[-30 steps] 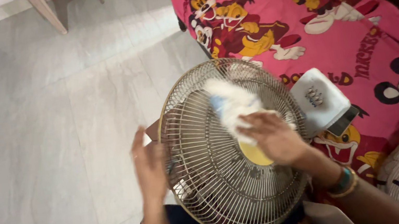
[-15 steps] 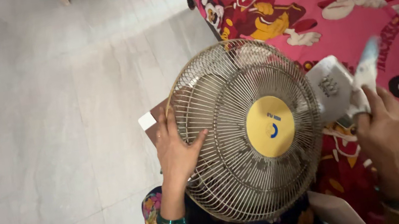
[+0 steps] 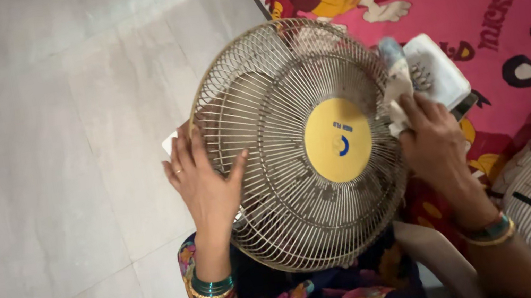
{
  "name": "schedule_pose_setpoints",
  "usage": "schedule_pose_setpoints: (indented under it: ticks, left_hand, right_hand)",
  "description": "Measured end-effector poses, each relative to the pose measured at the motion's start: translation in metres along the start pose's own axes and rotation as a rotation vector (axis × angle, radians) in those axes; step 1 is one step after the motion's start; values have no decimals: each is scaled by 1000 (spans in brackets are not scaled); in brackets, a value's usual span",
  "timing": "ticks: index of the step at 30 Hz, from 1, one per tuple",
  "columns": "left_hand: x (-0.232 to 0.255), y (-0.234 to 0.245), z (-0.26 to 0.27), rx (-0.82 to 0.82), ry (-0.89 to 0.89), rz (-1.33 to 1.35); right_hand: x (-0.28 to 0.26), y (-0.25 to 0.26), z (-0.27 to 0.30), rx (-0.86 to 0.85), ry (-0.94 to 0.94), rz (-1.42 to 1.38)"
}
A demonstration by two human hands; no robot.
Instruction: The person cleans a fan grill by first using a brush to remove dust and then wiping the metal mesh with a white cloth.
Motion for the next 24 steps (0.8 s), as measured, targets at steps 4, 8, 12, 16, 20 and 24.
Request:
schedule_pose_setpoints:
  ticks: [4,8,12,16,20,24]
  left_hand:
    - [23,19,6,107,-92,-80]
    - [62,32,15,166,-241,108]
    - [80,17,23,-89,-213,546]
    - [77,-31,24,-274,11,1101]
    - [55,-84,32,-263,177,1174]
    - [59,-102,39,-295,257,1534]
  right_hand:
    - [-29,12,9,-21,104,-89]
    - [-63,4,19,-87,282,-155]
    - [-98,-7,33,-182,442,-155]
    - [-140,-8,45,-221,683,-80]
    - [-152,-5,48,-342,678,-220]
    - [-131,-11,48,-419,549,-415]
Point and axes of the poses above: each hand's wrist, its own z-axis away from the middle knuckle, its own y-axis out of the back of the hand, x = y × z, the point moved 8 cm from there along -z, towards the middle knuckle, and after that the axes turned 15 degrees about -z, right-handed, at the moved point
